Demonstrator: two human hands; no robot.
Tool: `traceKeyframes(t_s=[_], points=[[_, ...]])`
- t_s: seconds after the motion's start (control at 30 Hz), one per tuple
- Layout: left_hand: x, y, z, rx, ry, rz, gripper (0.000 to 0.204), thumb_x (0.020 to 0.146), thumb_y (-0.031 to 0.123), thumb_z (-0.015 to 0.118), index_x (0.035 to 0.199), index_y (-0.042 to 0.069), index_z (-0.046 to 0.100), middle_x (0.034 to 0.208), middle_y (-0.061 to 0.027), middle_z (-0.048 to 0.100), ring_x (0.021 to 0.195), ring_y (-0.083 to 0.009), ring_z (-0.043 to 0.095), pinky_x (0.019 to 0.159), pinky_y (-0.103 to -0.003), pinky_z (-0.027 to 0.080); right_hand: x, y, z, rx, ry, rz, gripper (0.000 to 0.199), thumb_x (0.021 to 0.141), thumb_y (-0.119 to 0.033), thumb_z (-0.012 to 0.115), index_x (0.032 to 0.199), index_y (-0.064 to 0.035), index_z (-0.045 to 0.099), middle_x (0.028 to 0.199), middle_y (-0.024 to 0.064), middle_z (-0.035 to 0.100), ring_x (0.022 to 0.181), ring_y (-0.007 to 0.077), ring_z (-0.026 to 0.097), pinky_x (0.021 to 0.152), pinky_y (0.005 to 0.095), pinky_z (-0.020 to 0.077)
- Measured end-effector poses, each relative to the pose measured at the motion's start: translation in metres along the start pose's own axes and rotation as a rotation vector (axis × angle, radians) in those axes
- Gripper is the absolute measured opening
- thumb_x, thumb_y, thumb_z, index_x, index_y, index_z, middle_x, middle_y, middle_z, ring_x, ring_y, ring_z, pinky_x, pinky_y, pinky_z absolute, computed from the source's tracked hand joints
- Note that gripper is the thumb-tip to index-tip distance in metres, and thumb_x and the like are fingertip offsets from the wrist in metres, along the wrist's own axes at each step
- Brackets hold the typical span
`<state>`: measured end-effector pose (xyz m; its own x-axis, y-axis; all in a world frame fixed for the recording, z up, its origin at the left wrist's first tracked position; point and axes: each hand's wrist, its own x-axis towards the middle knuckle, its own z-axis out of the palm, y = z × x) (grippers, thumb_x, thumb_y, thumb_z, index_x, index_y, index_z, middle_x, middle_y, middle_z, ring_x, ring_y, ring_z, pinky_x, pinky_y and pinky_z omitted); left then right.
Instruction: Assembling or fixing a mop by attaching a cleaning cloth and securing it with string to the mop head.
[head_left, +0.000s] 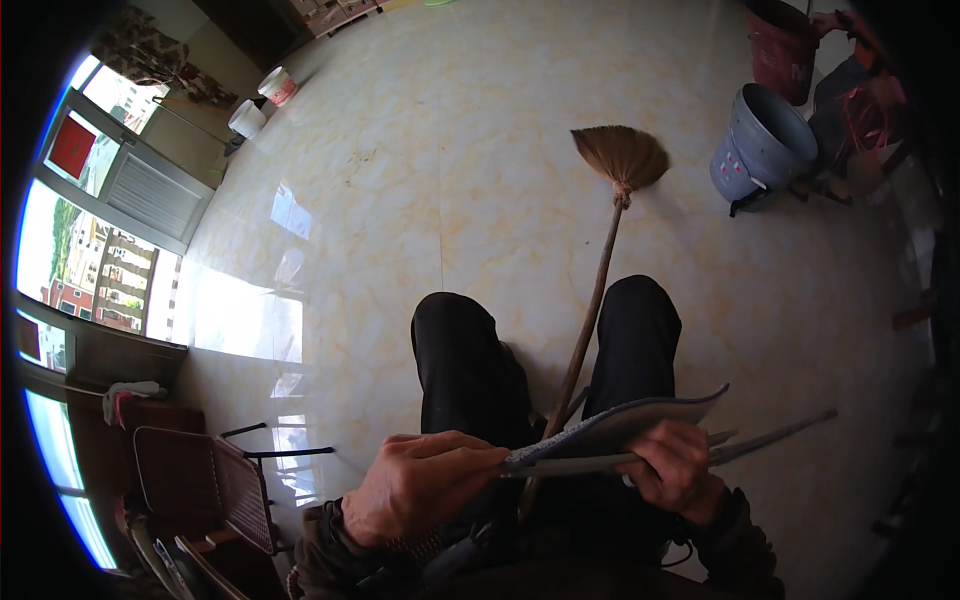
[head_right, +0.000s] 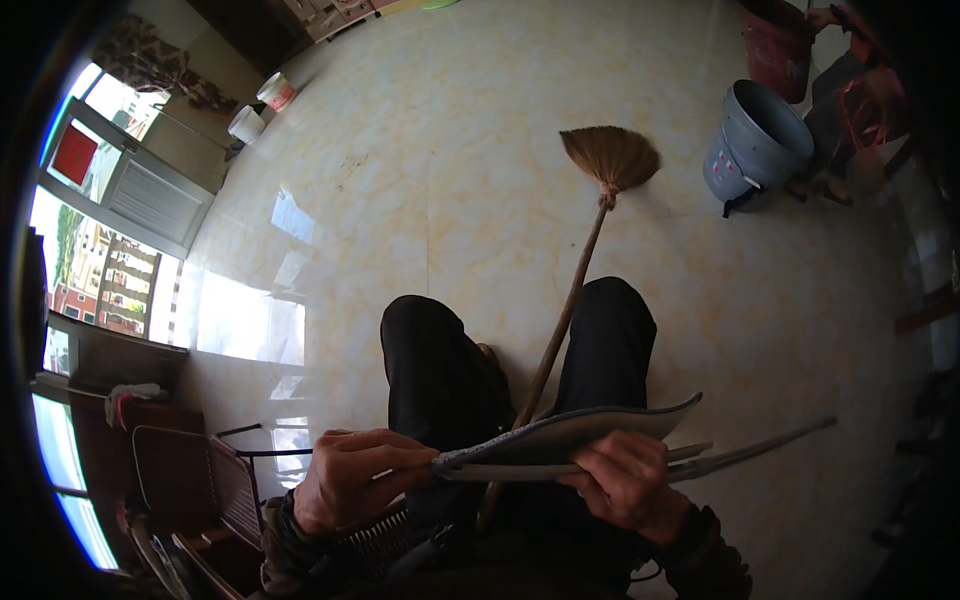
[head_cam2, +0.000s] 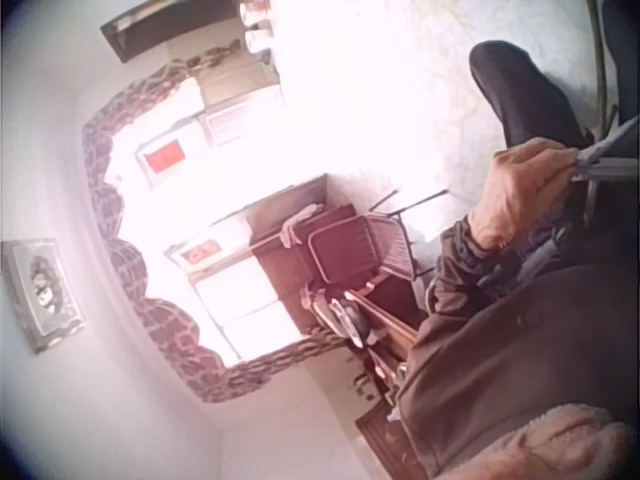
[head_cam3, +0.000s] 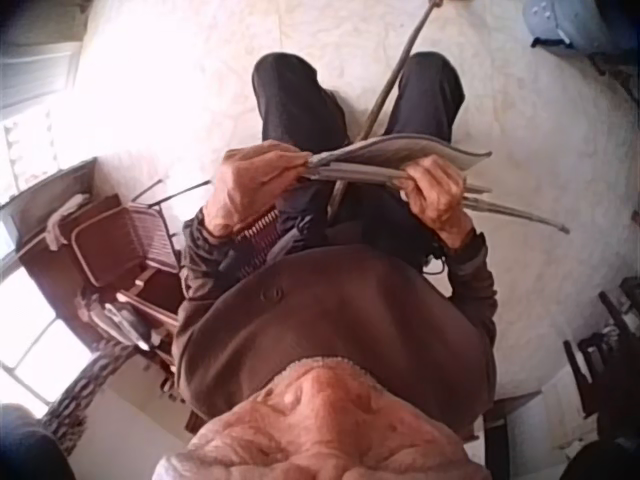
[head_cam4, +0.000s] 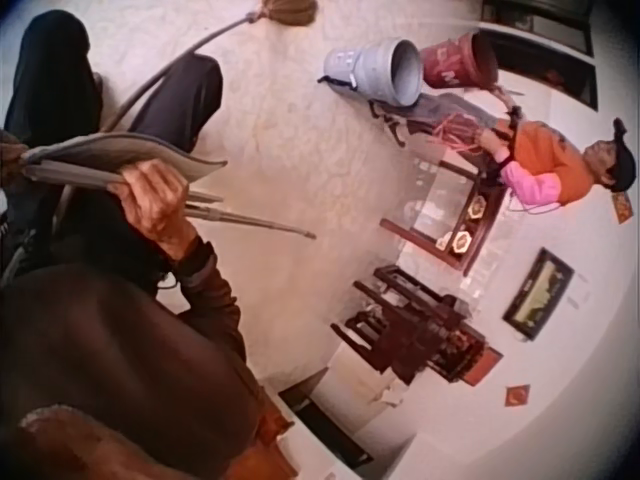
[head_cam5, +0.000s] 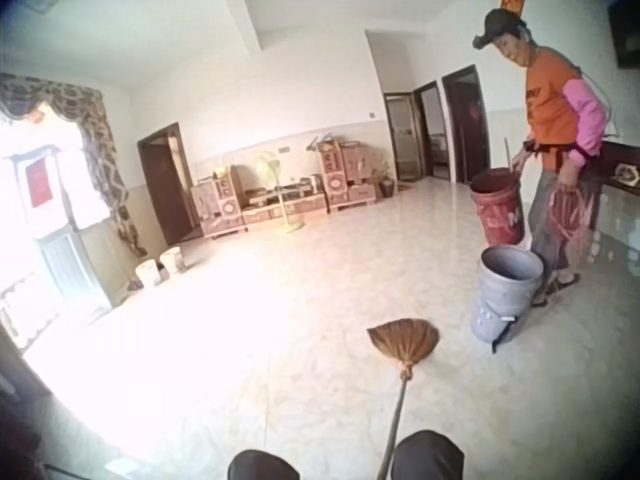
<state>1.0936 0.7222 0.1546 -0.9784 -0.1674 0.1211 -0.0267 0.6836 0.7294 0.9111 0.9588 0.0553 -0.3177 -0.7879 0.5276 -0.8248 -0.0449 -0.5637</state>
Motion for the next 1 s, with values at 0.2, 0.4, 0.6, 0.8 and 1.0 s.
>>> traceKeyframes(t_s=[0.2,0.4,0.6,0.8,1.0], points=[[0.008,-0.004,-0.006,-0.013,-0.074,-0.025,0.012,0.078,0.000,0.075,0.090,0.001,0.074,0.082,-0.0102,0.073,0.071,-0.0235,0.072,0.061,-0.030,0.058,0.003,-0.001,-0.001,0.015,-0.015,0.002,0.020,0.078,-0.018,0.077,0.084,-0.0021,0.066,0.073,0.0067,0.061,0.064,0.0240,0.062,0.058,0.0358,0.0508],[0.011,-0.012,-0.005,-0.064,-0.135,0.082,0.020,0.083,0.001,0.069,0.103,0.001,0.070,0.087,-0.0128,0.070,0.076,-0.0283,0.070,0.064,-0.034,0.058,0.000,0.000,0.000,0.008,-0.016,0.043,0.021,0.077,-0.018,0.078,0.080,-0.0023,0.065,0.070,0.0061,0.059,0.063,0.0235,0.061,0.057,0.0358,0.0499],[-0.009,-0.017,0.005,-0.082,-0.129,0.034,0.026,0.082,-0.003,0.070,0.108,-0.001,0.070,0.097,-0.0166,0.072,0.081,-0.0288,0.073,0.070,-0.035,0.060,0.003,0.000,0.004,0.021,-0.029,0.009,0.020,0.077,-0.018,0.078,0.078,-0.0031,0.064,0.070,0.0057,0.058,0.062,0.0227,0.061,0.056,0.0352,0.0494],[-0.020,-0.025,0.007,-0.322,-0.056,-0.092,0.030,0.087,-0.001,0.066,0.117,-0.001,0.067,0.101,-0.0191,0.071,0.092,-0.0287,0.071,0.078,-0.035,0.058,0.006,0.000,0.004,0.074,-0.021,0.074,0.017,0.076,-0.014,0.078,0.078,-0.0032,0.065,0.069,0.0059,0.059,0.061,0.0230,0.061,0.055,0.0352,0.0490],[-0.033,-0.041,0.001,-0.214,-0.177,-0.164,0.023,0.088,0.000,0.065,0.112,-0.002,0.068,0.101,-0.0190,0.070,0.090,-0.0308,0.071,0.078,-0.036,0.057,0.013,0.001,0.002,0.091,-0.051,0.086,0.018,0.075,-0.013,0.078,0.078,-0.0026,0.064,0.069,0.0070,0.061,0.062,0.0243,0.061,0.056,0.0360,0.0488]])
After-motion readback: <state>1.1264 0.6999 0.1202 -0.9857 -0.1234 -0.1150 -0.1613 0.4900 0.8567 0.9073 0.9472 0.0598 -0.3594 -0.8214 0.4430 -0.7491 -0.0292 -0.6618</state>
